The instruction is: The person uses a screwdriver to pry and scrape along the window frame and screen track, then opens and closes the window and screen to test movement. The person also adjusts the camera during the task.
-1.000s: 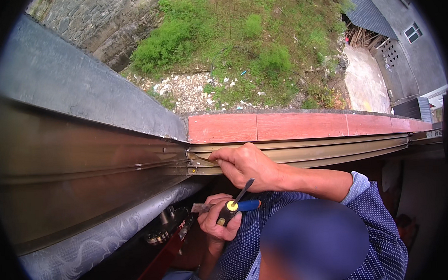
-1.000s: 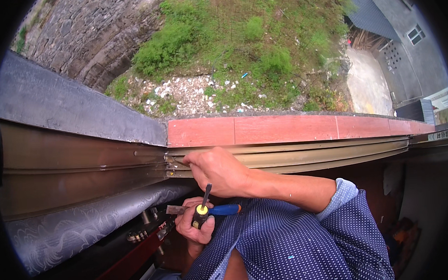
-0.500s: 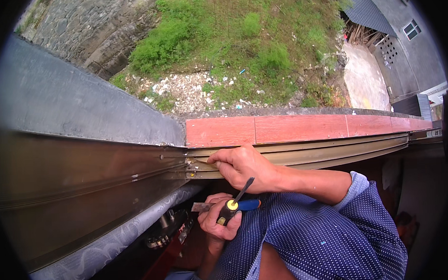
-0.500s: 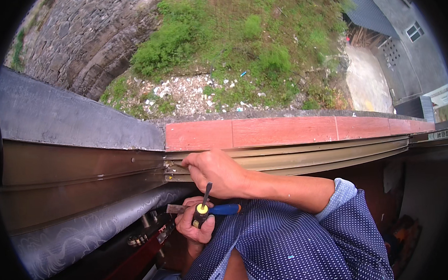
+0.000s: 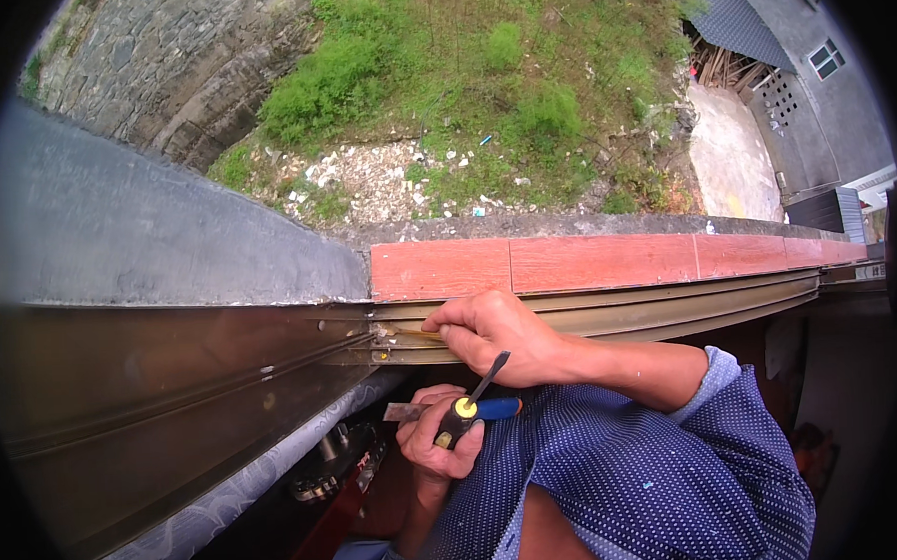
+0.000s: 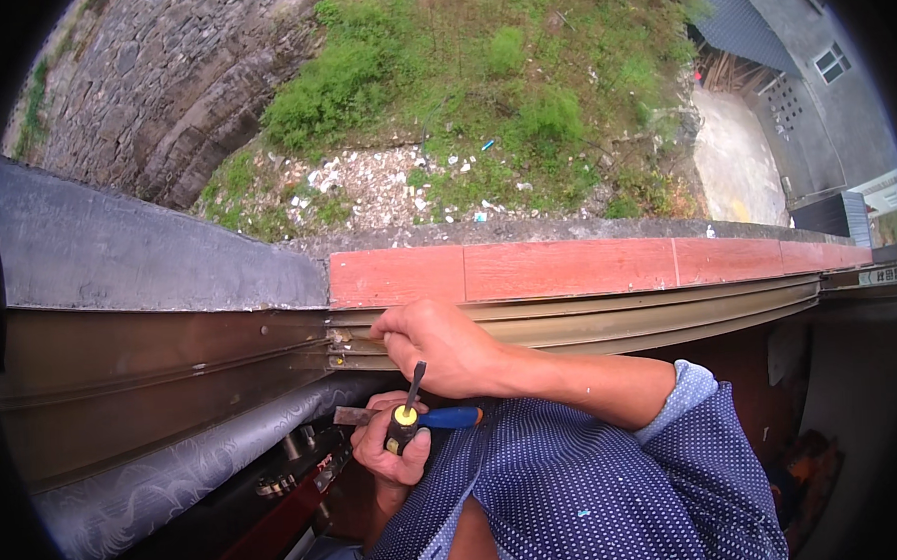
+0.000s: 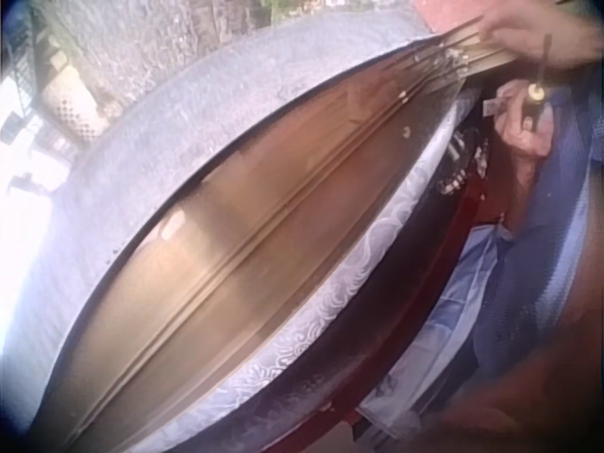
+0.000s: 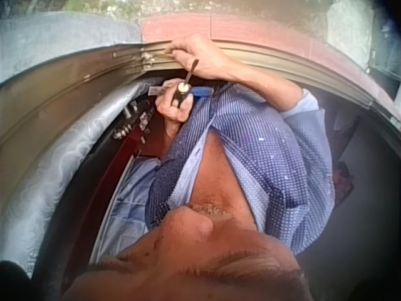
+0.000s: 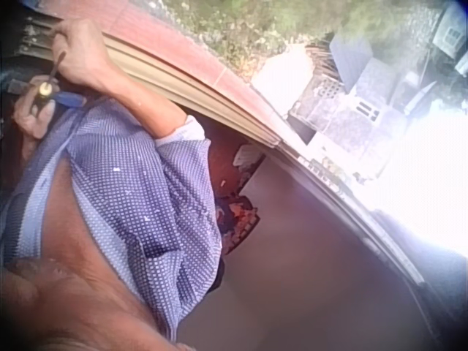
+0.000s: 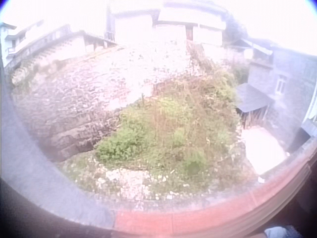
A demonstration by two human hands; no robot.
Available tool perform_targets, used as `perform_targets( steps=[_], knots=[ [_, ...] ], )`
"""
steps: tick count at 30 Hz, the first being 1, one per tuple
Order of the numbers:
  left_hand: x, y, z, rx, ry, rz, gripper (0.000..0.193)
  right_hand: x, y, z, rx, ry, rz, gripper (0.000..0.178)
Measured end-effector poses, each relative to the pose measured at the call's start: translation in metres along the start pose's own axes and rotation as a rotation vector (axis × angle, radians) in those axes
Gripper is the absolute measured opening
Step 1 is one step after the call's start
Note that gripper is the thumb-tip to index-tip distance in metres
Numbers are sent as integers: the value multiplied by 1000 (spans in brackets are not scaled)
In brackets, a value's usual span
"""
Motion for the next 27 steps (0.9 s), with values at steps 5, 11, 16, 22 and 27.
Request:
perform_targets(
  steps=[5,11,16,22,27],
  knots=[
    [-1,2,-4,0,8,6,33,0,-6,2,-22,-65,3,29],
    [-1,3,-7,3,12,12,32,-7,-24,11,-27,127,-210,27],
    [1,5,-8,-7,-5,10,32,-7,-75,6,-180,118,-308,27],
    [-1,8,-11,-10,49,38,35,-10,-147,-6,-506,-139,672,17],
    [-1,11,-12,-6,40,33,34,0,-151,11,-649,-276,847,11]
  ],
)
Point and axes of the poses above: each hand's wrist, its own z-axis away from the middle knuckle, its own y-axis out of the palm, x = y × z, the point moved 10 cm from there along -z, towards the middle knuckle, and after that the axes turned 3 degrees about -x, right-handed, at the moved point
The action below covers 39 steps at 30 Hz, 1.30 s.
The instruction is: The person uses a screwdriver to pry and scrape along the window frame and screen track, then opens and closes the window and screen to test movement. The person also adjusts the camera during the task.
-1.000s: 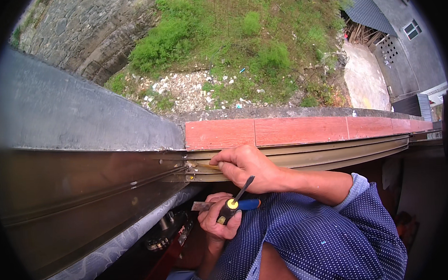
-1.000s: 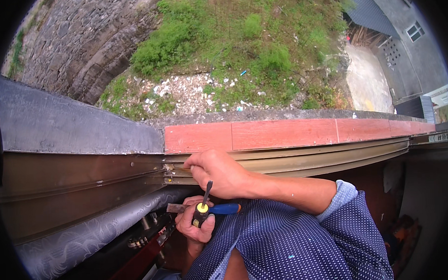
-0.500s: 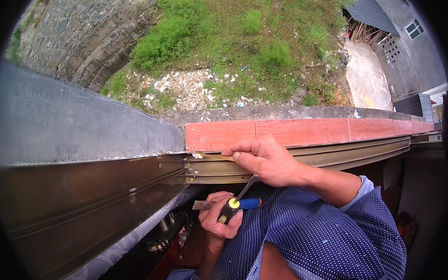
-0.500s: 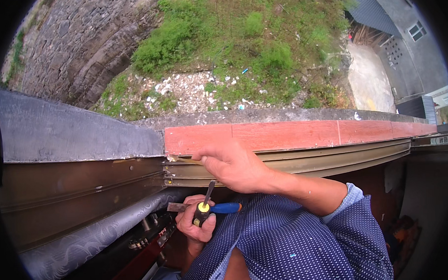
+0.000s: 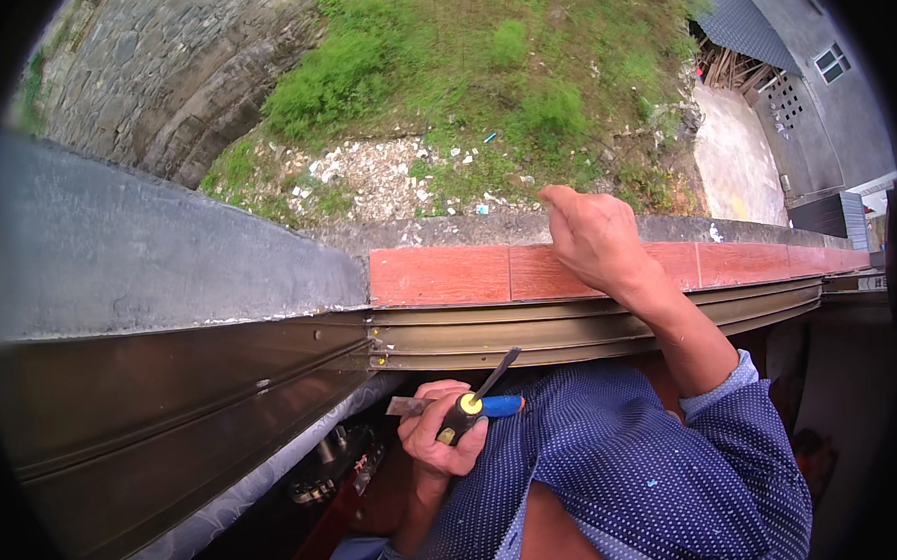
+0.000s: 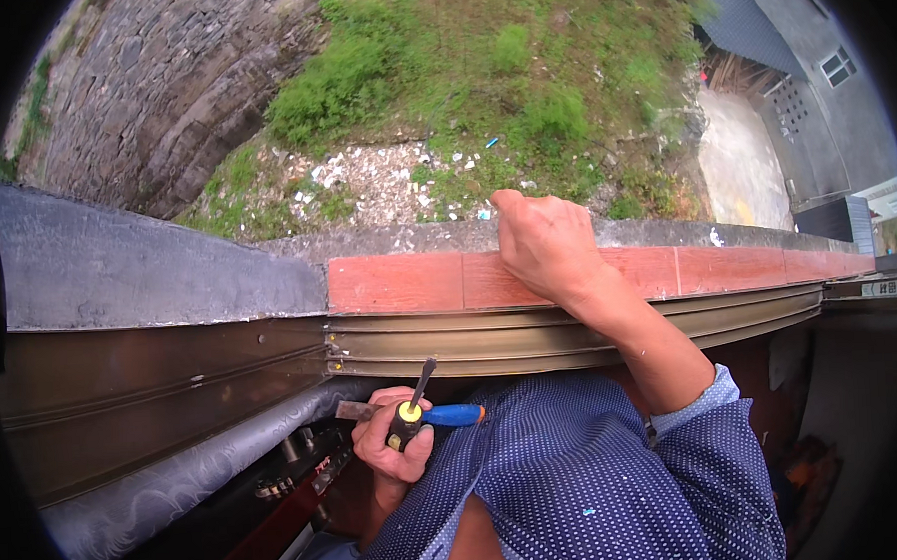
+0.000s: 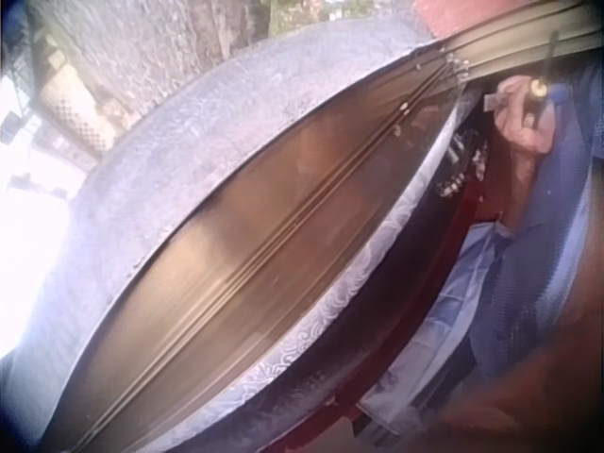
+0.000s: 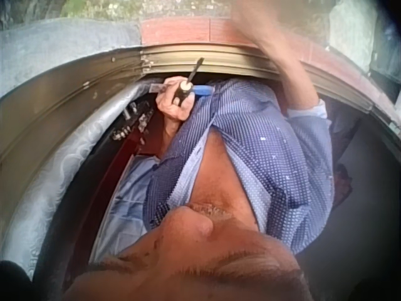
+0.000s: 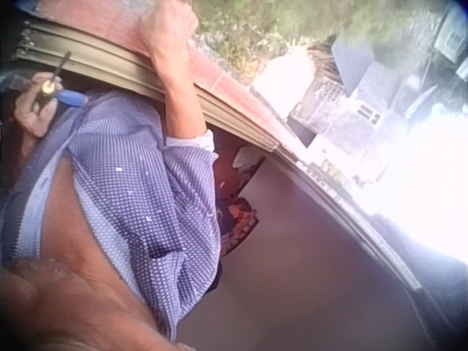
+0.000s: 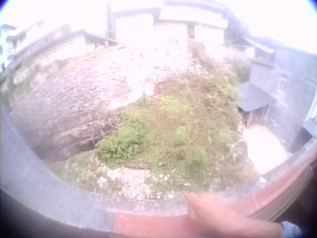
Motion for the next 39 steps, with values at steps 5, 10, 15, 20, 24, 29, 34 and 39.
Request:
perform_targets(
  steps=[5,10,15,20,24,29,34,39],
  knots=[
    [-2,0,-2,-3,4,16,32,47,3,5,374,94,-424,22],
    [-1,2,1,9,-13,8,33,87,22,26,622,39,-663,27],
    [-2,-3,4,-18,-13,5,33,110,43,30,768,-40,-622,28],
    [0,-6,10,-10,-47,-20,34,125,59,29,818,-70,-592,30],
    [-1,-8,12,-22,-51,-23,34,135,71,27,857,-29,-568,31],
    [-1,-11,14,-31,-47,-18,34,139,83,33,846,11,-611,30],
    [-2,-10,13,-22,-32,7,36,136,78,34,745,-21,-742,28],
    [-1,-10,16,-17,-44,-3,35,143,68,37,690,-189,-636,24]
  ],
)
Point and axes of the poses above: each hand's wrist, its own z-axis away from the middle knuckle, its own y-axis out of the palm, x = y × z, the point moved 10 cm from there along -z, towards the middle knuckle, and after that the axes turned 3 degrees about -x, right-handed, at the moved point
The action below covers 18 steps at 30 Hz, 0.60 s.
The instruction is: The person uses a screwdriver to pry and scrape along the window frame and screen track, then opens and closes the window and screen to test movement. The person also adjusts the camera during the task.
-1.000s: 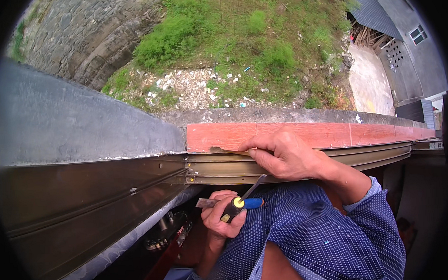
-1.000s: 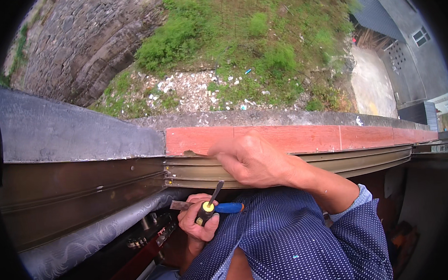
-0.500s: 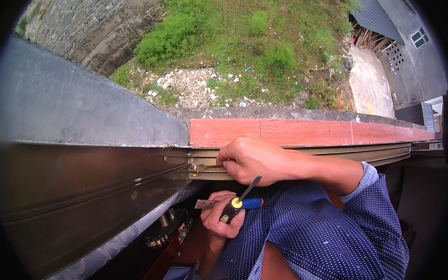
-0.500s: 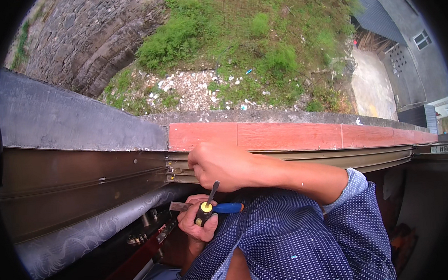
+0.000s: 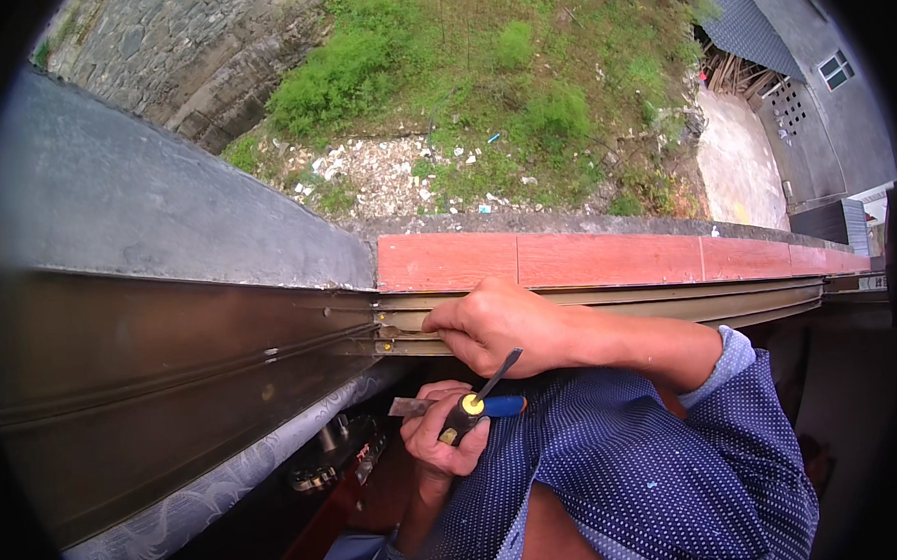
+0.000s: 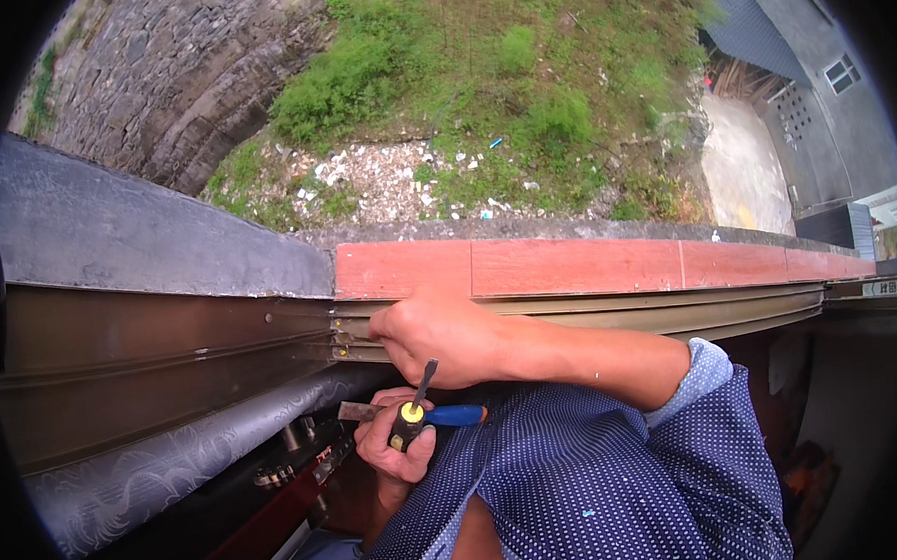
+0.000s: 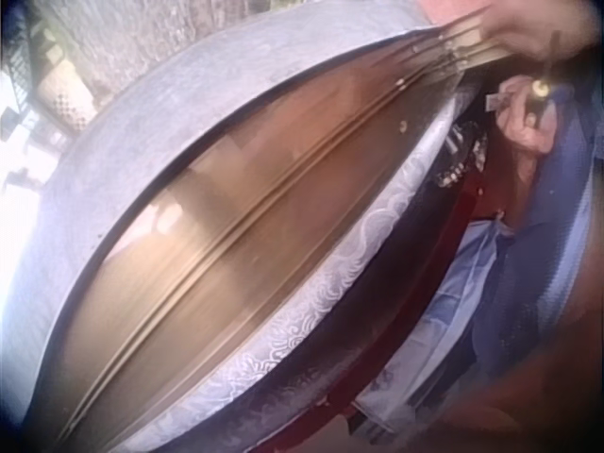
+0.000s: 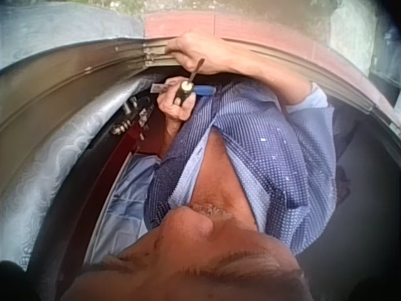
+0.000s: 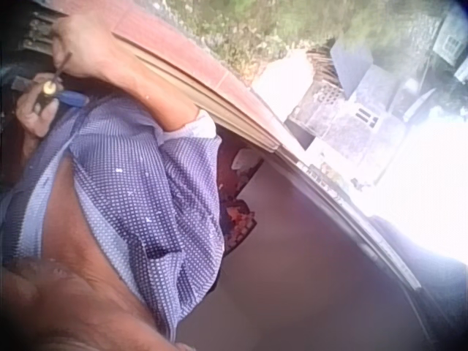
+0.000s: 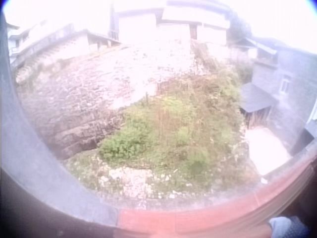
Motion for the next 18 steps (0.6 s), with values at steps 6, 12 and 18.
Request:
perform_targets(
  steps=[6,12,18],
  knots=[
    [-2,-1,2,-2,7,-10,35,6,9,5,-21,-87,87,18],
    [-3,-2,4,3,11,-20,35,11,13,7,-4,-107,155,20],
    [-4,-6,7,-12,-12,-20,34,13,14,8,9,-60,167,22]
  ],
)
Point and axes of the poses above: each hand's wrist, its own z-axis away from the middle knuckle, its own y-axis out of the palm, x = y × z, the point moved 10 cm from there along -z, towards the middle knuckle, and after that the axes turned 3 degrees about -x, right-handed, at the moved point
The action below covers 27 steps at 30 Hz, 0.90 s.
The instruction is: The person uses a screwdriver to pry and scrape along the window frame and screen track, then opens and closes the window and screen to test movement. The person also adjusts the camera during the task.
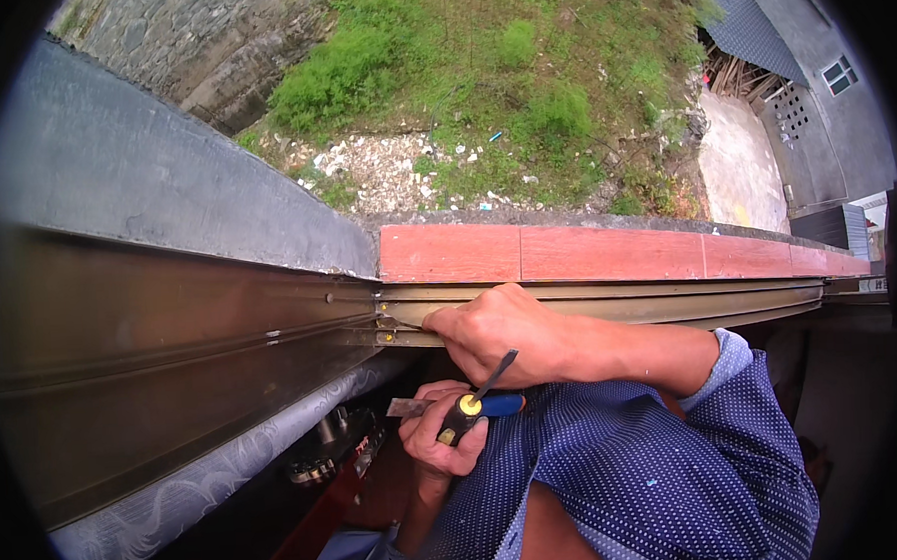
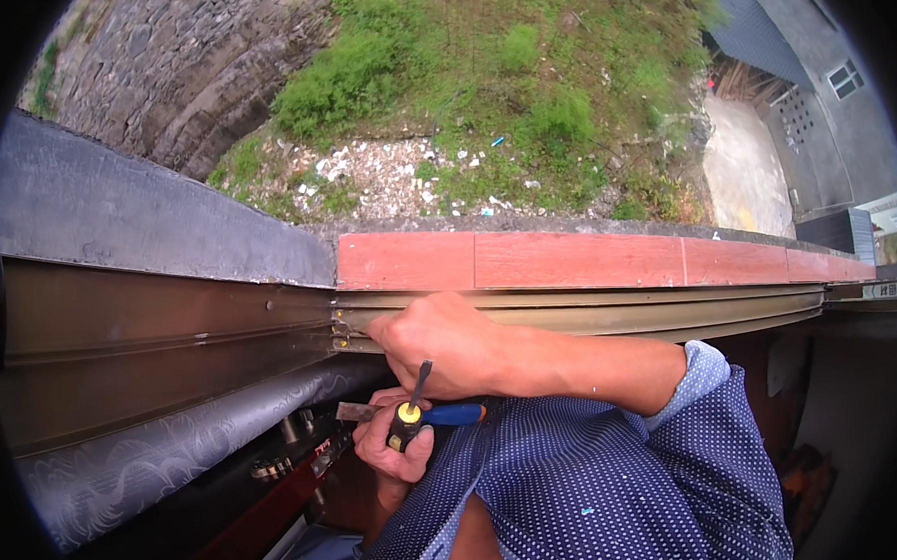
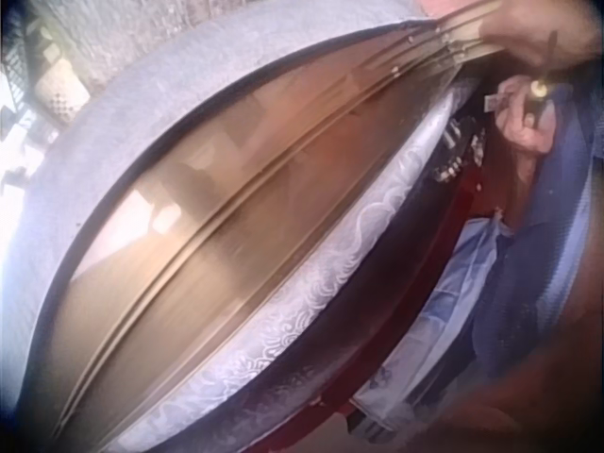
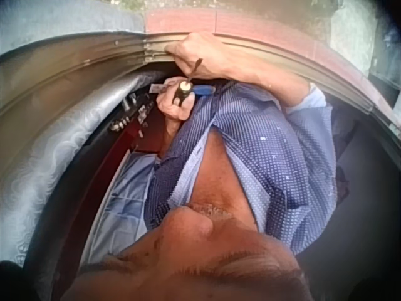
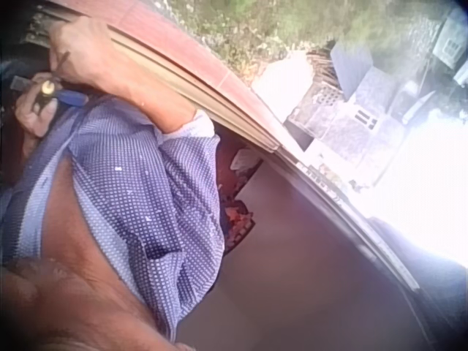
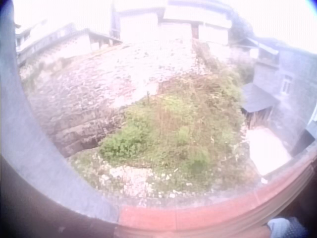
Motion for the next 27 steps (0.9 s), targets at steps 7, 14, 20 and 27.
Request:
perform_targets(
  steps=[7,14,20,27],
  knots=[
    [-5,-1,-2,2,4,0,32,2,9,3,-80,-6,-35,24],
    [-5,1,-2,19,10,1,33,-4,4,6,-112,5,-120,29],
    [-4,-3,3,-2,27,-6,35,0,3,9,-108,0,-104,26],
    [-2,-5,6,-7,28,-10,36,-1,6,13,-91,1,-59,26]
  ],
)
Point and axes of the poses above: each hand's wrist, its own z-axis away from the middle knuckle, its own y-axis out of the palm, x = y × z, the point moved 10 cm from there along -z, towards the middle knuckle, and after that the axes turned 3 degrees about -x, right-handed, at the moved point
